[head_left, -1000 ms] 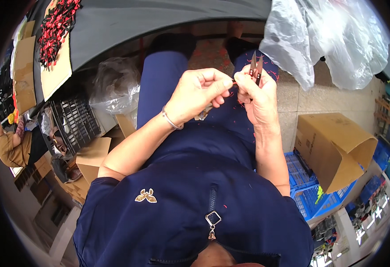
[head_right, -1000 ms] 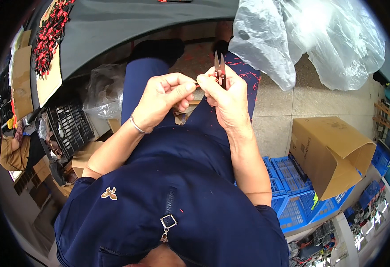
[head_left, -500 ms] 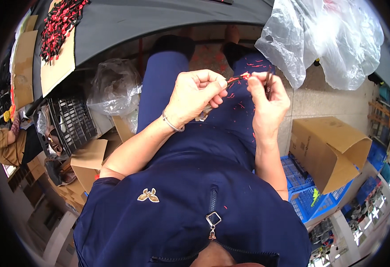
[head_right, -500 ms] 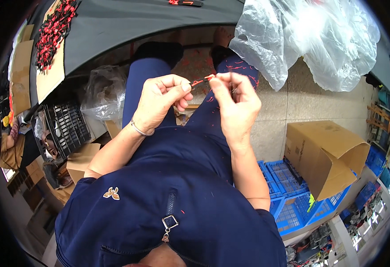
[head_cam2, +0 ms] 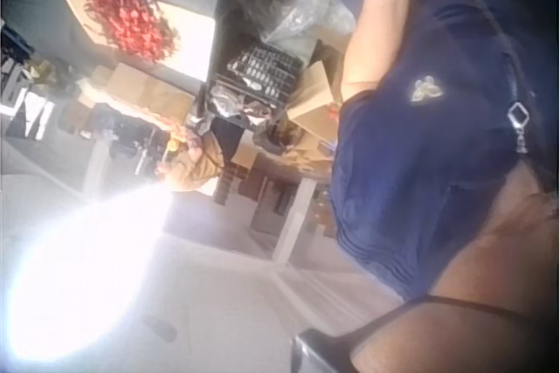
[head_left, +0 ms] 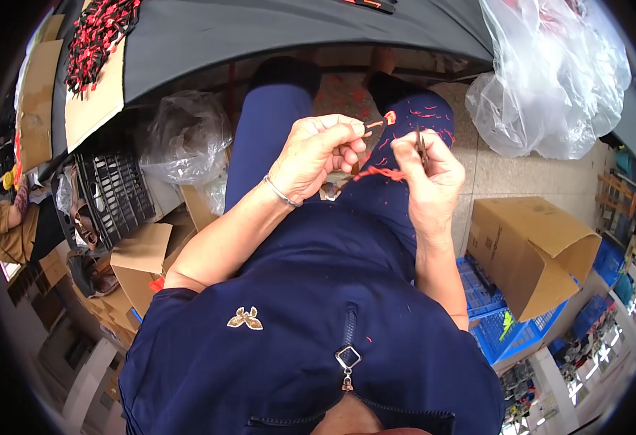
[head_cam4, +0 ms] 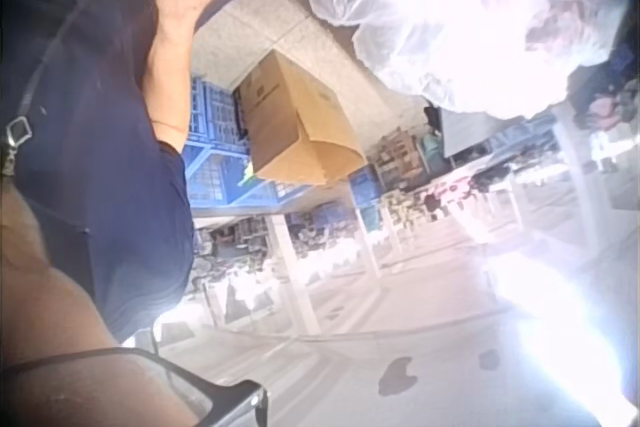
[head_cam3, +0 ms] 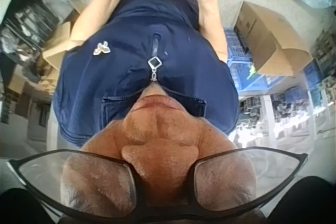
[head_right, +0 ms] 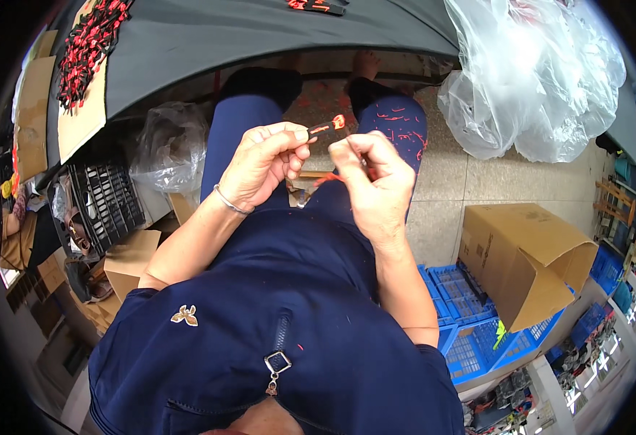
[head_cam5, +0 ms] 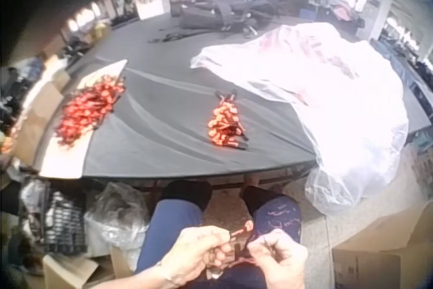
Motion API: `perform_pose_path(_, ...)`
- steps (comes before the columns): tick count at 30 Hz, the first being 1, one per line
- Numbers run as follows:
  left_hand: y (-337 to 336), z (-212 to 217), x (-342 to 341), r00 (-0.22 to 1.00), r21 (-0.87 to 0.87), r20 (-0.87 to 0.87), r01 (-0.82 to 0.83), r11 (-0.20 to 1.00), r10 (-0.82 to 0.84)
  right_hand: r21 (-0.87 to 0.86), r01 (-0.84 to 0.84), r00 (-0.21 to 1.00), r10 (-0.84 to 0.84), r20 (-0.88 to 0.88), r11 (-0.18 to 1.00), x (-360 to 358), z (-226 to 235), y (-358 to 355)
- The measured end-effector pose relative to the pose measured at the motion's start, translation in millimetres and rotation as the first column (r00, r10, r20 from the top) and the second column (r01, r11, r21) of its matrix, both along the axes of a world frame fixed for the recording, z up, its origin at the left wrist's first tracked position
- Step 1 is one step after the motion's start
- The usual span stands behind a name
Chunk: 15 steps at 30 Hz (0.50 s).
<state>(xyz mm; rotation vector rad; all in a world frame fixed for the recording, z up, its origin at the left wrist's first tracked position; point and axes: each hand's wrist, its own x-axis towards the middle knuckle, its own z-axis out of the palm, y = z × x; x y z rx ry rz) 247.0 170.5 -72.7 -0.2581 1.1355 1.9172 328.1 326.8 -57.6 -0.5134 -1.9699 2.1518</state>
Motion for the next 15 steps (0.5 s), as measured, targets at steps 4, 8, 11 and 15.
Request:
perform_pose_path(4, 1, 3, -1, 1.000, -0.041, -0.025, -0.016, 0.999, 0.015, 0.159, 0.123, 0.990, -0.132, 0.047, 0.980, -3, -3, 2)
perform_pose_path(8, 7, 8, -2, 0.996, -0.094, -0.088, -0.010, 0.996, 0.002, 0.253, 0.094, 0.991, -0.114, 0.067, 0.963, 0, -11, 6)
perform_pose_path(11, 11, 10, -1, 0.985, -0.175, -0.167, 0.002, 0.985, -0.032, 0.324, 0.061, 0.991, -0.096, 0.093, 0.944, -2, -16, 6)
perform_pose_path(15, 14, 11, -1, 0.977, -0.222, -0.202, 0.025, 0.975, -0.071, 0.458, 0.088, 0.996, -0.087, -0.025, 0.884, -5, -23, 6)
